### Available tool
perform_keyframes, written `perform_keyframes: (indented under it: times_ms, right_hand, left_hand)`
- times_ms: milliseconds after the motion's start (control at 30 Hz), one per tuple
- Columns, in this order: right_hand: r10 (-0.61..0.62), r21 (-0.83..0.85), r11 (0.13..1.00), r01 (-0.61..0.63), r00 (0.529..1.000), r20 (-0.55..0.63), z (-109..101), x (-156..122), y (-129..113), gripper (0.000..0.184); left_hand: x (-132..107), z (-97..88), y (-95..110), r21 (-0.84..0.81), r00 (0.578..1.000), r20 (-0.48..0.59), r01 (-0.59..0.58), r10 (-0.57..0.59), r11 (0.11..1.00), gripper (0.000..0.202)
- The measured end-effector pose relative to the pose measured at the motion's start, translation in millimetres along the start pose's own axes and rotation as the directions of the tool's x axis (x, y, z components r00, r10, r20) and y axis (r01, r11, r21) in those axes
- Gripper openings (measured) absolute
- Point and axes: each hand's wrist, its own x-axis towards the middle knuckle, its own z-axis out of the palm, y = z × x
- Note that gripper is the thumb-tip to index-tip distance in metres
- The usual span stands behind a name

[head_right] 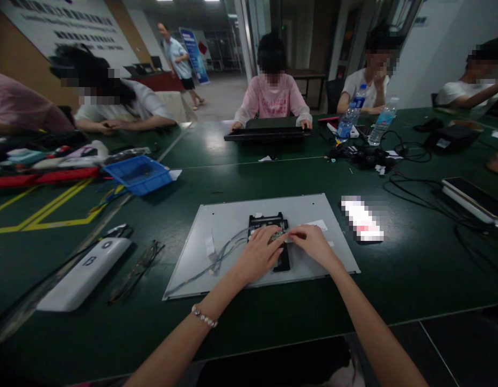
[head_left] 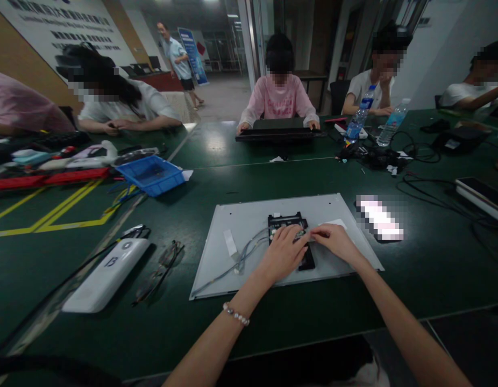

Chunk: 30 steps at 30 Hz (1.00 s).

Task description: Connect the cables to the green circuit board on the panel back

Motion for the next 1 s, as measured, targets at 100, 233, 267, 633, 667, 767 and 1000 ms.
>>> perform_keyframes:
  times_ms: [100, 233, 267, 633, 667, 767, 1000]
  right_hand:
    - [-0.015, -0.058, 0.998, 0.015, 1.000, 0.003, 1.8, -0.8, -4.0, 0.016]
    - [-0.049, -0.147, 0.988, 0.044, 0.998, -0.028, 4.5, -2.9, -8.3, 0.016]
    - [-0.058, -0.166, 0.985, 0.051, 0.998, -0.038, 5.0, -3.4, -8.5, 0.016]
    - [-0.082, -0.173, 0.982, 0.073, 0.996, -0.043, 8.3, -6.0, -2.8, 0.012]
    - [-0.079, -0.168, 0.983, 0.071, 0.996, -0.041, 7.9, -6.6, -3.2, 0.012]
    - [-0.084, -0.132, 0.988, 0.078, 0.996, -0.040, 4.7, -9.0, -3.8, 0.012]
    - [-0.028, -0.021, 0.999, 0.024, 0.984, -0.178, -0.2, -11.7, 1.5, 0.018]
  left_hand:
    - [0.3, 1.5, -0.4, 0.010, 1.000, 0.007, -0.029, 0.029, 1.000, 0.030]
    - [0.1, 1.8, -1.4, -0.003, 0.999, 0.011, -0.033, 0.033, 0.999, 0.026]
    - [0.1, 1.9, -1.3, -0.004, 1.000, 0.009, -0.030, 0.030, 1.000, 0.026]
    - [-1.8, 0.0, 4.1, 0.043, 1.000, 0.024, -0.021, 0.020, 0.999, 0.033]
    - [-2.1, -2.6, 4.7, 0.047, 1.000, 0.019, -0.017, 0.016, 0.999, 0.034]
    - [-4.4, -16.7, -1.3, 0.042, 0.999, -0.018, 0.035, -0.035, 0.998, 0.034]
    - [-47.8, -50.0, -84.3, -0.118, 0.861, -0.165, 0.467, -0.481, 0.876, 0.031]
